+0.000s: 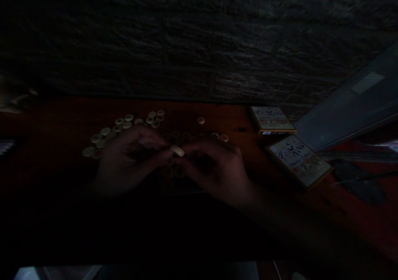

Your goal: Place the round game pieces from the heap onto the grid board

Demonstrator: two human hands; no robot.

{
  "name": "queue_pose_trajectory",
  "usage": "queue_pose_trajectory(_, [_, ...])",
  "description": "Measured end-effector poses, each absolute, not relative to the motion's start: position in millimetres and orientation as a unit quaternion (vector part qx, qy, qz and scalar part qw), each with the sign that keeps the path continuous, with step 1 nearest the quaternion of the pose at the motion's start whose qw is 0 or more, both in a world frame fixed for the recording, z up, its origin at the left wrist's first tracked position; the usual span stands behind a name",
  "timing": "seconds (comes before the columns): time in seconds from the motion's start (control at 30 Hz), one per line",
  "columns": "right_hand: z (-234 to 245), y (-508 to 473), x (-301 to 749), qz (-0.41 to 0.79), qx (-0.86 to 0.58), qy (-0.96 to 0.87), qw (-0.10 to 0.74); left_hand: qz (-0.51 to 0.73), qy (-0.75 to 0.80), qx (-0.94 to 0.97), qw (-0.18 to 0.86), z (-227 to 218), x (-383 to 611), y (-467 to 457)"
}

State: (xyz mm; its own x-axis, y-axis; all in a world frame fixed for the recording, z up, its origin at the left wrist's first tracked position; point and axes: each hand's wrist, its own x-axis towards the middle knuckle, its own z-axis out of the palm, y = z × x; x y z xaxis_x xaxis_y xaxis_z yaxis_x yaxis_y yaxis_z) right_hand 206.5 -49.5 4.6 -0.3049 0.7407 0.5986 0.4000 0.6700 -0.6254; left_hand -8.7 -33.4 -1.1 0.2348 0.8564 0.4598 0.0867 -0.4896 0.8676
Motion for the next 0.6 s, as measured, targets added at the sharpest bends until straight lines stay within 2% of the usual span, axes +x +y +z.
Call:
queue_pose_trajectory(0.23, [11,-51,206,0.139,-0.321,-0.794,0.497,0.492,0.373,0.677,0.401,4,-9,-38])
queue_pose_trajectory(0.5, [14,-56,206,0.097,-0.310,-0.810,0.487,0.470,0.312,0.657,0.501,9,-10,-42])
queue_pose_trajectory(0.6, [12,-56,207,0.077,-0.299,-0.822,0.479,0.482,0.326,0.641,0.500,9,-7,-40])
